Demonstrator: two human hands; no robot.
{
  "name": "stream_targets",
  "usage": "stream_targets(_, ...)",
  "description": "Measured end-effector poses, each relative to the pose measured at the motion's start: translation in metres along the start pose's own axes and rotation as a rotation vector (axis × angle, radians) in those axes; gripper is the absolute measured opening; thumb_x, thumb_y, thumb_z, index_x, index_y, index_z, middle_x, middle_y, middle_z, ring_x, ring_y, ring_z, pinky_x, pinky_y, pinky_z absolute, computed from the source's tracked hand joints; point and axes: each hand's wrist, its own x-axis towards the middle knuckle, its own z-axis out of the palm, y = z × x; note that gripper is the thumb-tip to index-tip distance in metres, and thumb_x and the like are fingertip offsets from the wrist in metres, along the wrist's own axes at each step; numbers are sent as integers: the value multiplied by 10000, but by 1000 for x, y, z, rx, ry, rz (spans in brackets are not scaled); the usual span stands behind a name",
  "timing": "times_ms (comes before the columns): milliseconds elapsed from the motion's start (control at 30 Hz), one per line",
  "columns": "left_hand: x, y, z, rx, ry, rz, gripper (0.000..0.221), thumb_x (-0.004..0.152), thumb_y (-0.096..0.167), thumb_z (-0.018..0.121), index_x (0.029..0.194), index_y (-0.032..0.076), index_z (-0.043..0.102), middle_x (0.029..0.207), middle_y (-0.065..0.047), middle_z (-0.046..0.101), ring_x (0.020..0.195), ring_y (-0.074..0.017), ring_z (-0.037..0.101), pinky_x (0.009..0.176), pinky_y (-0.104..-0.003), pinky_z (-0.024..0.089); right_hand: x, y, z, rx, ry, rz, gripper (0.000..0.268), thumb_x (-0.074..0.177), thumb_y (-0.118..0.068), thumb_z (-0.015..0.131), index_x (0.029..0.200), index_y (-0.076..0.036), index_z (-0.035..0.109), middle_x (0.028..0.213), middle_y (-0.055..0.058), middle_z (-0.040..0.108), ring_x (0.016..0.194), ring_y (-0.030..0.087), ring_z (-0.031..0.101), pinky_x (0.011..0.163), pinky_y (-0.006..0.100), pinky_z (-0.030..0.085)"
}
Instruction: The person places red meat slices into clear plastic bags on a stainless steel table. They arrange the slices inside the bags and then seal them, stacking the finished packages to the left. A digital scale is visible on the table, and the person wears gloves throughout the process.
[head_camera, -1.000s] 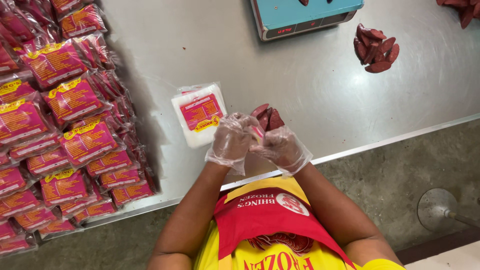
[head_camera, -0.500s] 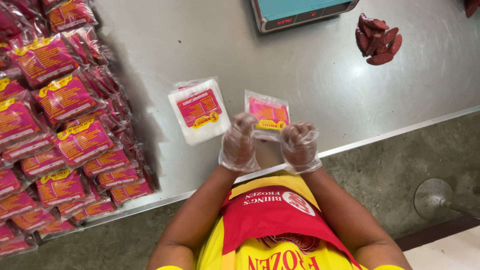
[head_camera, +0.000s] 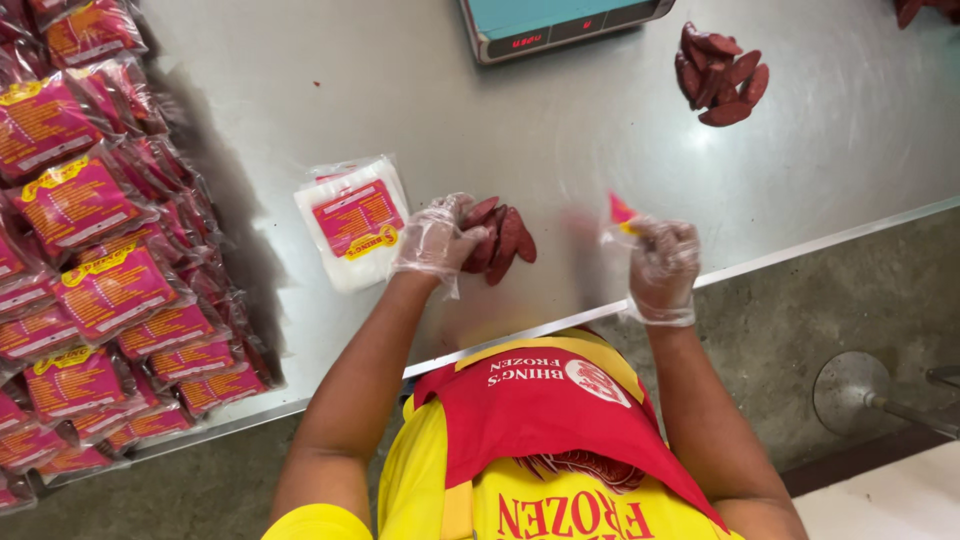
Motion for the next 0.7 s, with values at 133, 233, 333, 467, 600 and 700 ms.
stream_targets(133, 18, -13, 38, 179, -37, -74, 335, 923, 269, 633, 1196, 86, 699, 1155, -188, 704, 1083, -371, 650, 940, -470, 503, 9, 40, 8, -79, 38, -92, 302, 929, 130, 650, 1132, -87, 698, 1010, 118, 632, 982, 293, 618, 879, 431, 544)
stream_targets(233, 20, -33, 54, 281, 118, 14, 300, 1012, 269, 573, 1231, 107, 697, 1157, -194, 709, 1079, -376, 660, 940, -497, 512, -21, 62, 37, -19, -395, 24, 206, 925, 17, 696, 1097, -92, 674, 1005, 136, 645, 883, 278, 623, 746, 408, 547)
stream_targets(333, 10, -30, 56, 2, 251, -303, 344, 1063, 380, 564, 1196, 86, 684, 1122, -185, 719, 1072, -362, 678, 941, -478, 527, -49, 69, 54, 123, -407, -70, 266, 835, 10, 632, 1091, -58, 649, 1001, 156, 629, 934, 337, 633, 829, 449, 553)
stream_targets(467, -22, -21, 77, 318, -9, -111, 316, 1010, 320, 546, 1225, 122, 666, 1074, -171, 715, 938, -345, 695, 775, -442, 551, -30, 64, 47, 120, -579, 201, 198, 869, -173, 750, 906, -37, 610, 916, 159, 642, 861, 346, 648, 815, 459, 552)
stream_targets(600, -62, 36, 114, -399, -469, -311, 409, 984, 337, 655, 1240, 22, 607, 929, -58, 675, 856, -187, 653, 733, -324, 548, 1, 59, 50, -20, -752, 394, 355, 866, -356, 841, 815, -70, 637, 906, 186, 681, 856, 371, 665, 770, 488, 523)
stream_targets(700, -75, 89, 137, -683, -604, -598, 386, 1023, 287, 569, 1321, 41, 575, 831, -36, 670, 672, -104, 583, 587, -259, 490, -11, 69, 56, 86, -567, 203, 298, 845, -300, 849, 869, -70, 661, 873, 157, 702, 851, 367, 686, 796, 478, 543)
